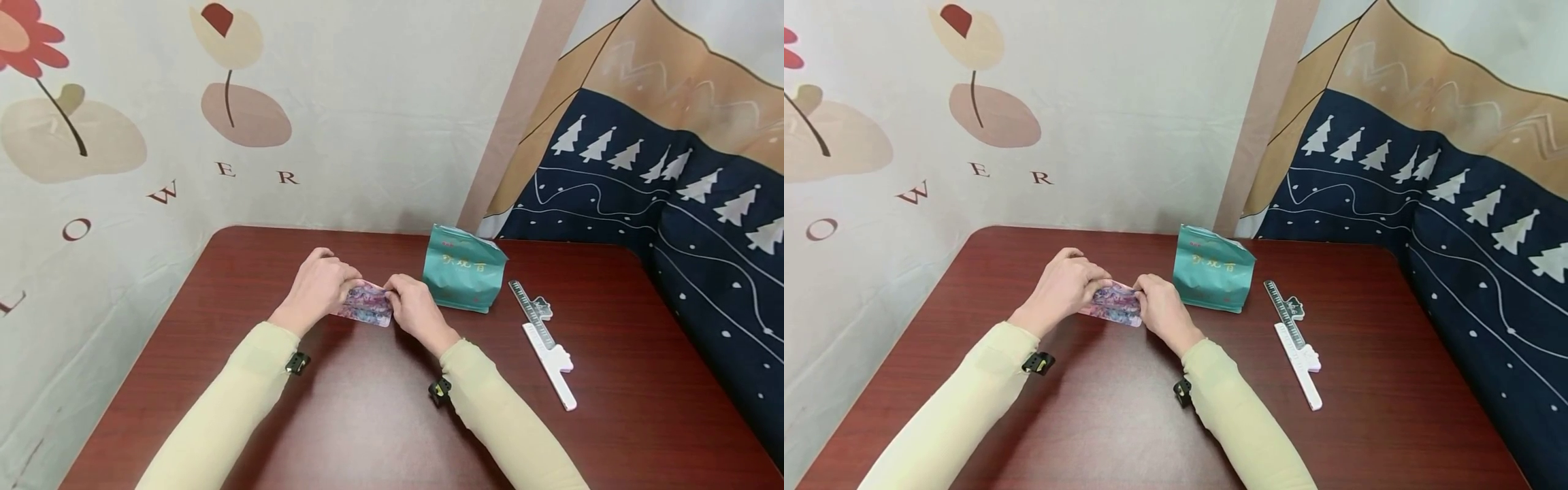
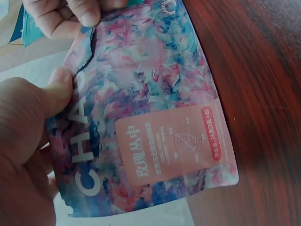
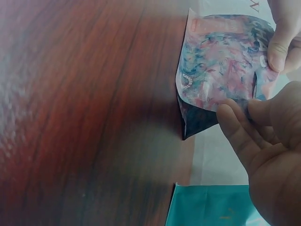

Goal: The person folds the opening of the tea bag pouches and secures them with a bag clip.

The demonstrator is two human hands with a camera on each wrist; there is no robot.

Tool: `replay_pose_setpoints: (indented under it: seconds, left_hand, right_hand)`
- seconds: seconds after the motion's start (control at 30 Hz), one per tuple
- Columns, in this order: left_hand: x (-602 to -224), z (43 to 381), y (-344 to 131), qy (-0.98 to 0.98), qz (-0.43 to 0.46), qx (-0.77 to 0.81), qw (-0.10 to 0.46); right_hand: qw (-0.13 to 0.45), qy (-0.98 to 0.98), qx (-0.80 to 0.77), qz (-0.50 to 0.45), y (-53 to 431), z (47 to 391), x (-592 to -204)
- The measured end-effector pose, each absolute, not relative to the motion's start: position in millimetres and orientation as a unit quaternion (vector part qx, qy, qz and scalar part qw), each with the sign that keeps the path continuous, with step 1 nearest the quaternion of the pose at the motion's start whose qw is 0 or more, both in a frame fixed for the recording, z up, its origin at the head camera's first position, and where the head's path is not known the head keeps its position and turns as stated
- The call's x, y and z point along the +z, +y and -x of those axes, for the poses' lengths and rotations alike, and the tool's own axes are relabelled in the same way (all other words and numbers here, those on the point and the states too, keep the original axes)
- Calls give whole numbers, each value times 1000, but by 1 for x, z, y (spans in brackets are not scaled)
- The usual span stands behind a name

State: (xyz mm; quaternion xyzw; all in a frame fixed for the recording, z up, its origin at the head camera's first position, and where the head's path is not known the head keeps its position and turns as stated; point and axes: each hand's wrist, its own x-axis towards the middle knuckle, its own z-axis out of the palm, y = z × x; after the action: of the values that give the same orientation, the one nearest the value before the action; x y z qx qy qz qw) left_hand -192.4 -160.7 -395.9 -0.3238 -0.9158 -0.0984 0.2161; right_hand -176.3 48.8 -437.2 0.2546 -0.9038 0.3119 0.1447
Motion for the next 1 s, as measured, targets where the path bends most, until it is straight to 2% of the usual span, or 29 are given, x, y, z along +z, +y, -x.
replay_pose_setpoints:
  seconds: [0.23, 1.0]
  left_hand:
    - [-397, 191, -163, -923, 318, -130, 176]
    - [-401, 194, -165, -917, 331, -140, 172]
  right_hand:
    - [144, -906, 315, -242, 49, 174, -436]
    - [125, -903, 316, -263, 79, 154, -426]
